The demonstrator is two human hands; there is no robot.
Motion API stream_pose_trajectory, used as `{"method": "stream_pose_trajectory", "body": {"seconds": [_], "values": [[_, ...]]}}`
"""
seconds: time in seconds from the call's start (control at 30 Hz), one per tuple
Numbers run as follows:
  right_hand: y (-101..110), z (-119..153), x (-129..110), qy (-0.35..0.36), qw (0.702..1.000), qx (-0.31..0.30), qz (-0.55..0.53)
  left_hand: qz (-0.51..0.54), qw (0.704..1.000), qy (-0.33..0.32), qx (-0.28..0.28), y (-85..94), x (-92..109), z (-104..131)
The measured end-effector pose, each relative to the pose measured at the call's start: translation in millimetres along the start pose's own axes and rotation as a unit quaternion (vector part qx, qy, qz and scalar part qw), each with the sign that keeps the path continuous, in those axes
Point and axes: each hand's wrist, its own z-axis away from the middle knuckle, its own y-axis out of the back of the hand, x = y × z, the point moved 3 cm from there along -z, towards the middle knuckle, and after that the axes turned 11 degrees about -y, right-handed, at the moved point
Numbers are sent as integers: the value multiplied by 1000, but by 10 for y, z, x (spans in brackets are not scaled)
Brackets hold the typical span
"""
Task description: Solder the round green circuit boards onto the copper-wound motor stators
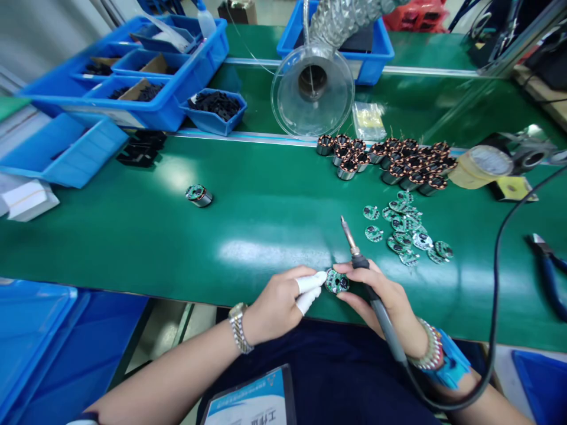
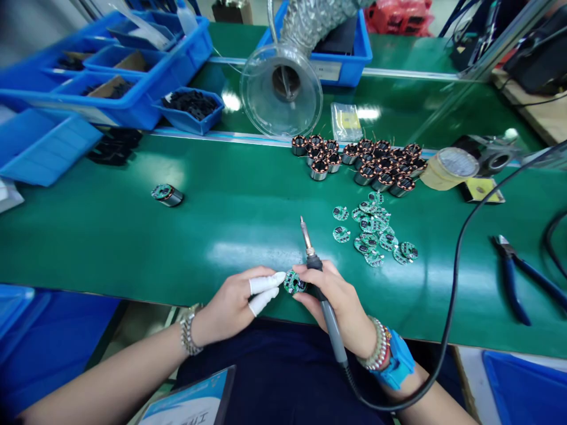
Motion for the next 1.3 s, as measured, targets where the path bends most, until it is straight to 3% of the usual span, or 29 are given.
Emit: {"method": "stream_pose_trajectory", "body": {"seconds": [0.13, 0.33, 0.8, 1.07, 1.3], "values": [[19, 11, -3, -1, 1000, 12, 10, 45, 995, 90, 21, 111, -87, -62], [14, 17, 15, -4, 1000, 12, 24, 172, 972, 159, 27, -26, -94, -150], [26, 34, 27, -20, 999, 14, 45, 292, 927, 235, -19, -7, -181, -253], [26, 34, 19, -19, 999, 12, 42, 318, 917, 240, -19, -24, -209, -257], [27, 31, 15, -20, 998, 20, 56, 242, 952, 188, -17, -43, -162, -154]]}}
